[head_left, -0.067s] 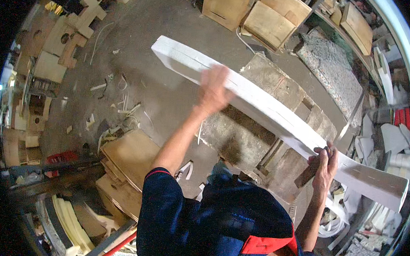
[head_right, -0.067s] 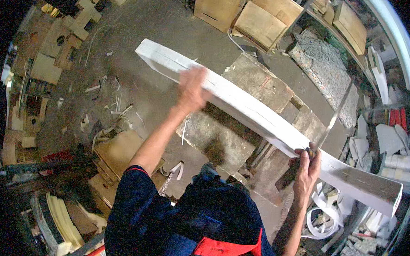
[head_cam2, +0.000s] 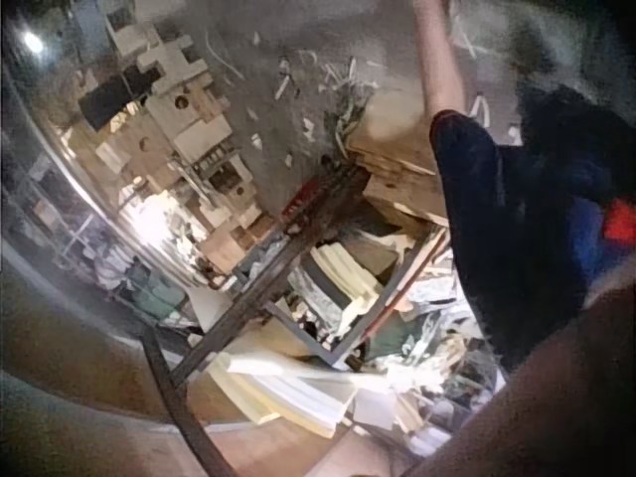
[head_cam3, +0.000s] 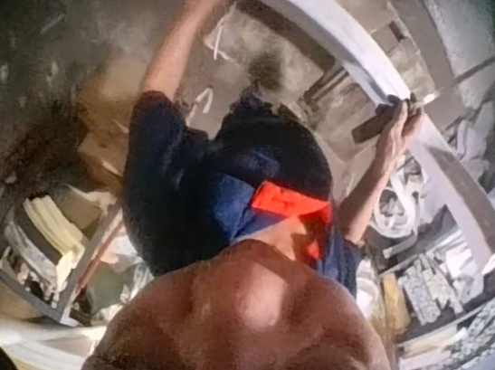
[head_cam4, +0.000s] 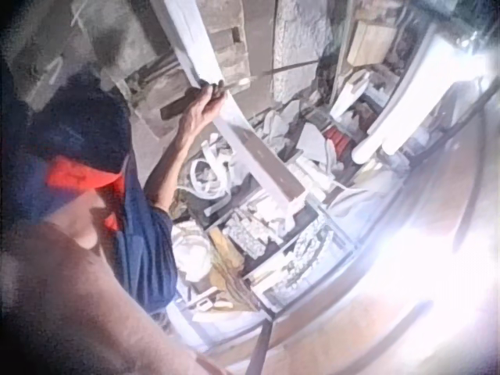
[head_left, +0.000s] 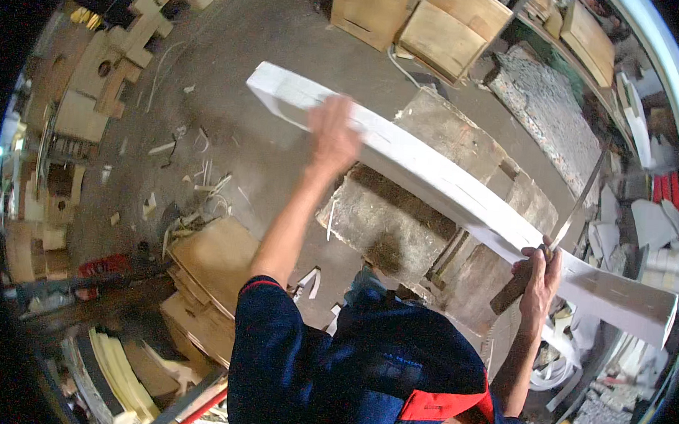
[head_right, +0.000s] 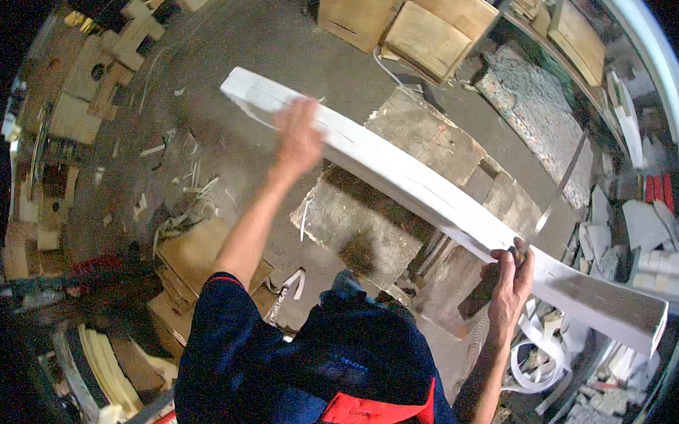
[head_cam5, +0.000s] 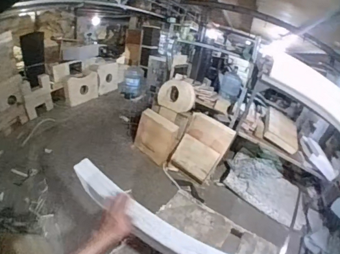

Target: The person cuts a large white sheet into a curved shape using a knife, then sands the edges with a sanding block. Finally, the person sprays the finished piece with a spray gun.

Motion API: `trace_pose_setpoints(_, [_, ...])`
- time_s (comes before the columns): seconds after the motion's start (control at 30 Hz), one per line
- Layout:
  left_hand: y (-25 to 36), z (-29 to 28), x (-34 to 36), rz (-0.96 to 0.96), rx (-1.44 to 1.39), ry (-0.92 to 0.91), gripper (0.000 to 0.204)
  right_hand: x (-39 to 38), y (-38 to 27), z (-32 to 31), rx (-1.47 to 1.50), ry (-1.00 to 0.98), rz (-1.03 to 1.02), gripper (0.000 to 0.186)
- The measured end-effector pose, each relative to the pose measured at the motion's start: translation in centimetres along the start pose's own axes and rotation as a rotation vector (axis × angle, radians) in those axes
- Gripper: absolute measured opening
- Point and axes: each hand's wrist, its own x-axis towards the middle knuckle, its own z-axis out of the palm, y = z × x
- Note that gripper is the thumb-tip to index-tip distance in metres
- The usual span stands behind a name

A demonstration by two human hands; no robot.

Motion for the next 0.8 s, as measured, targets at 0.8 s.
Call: trace_pose_setpoints(0.8, [-16.3, 4.4, 4.7, -0.536, 0.649, -0.018, 0.082, -7.9, -2.8, -35.9, 0.114, 1.190, -0.079, 0.057])
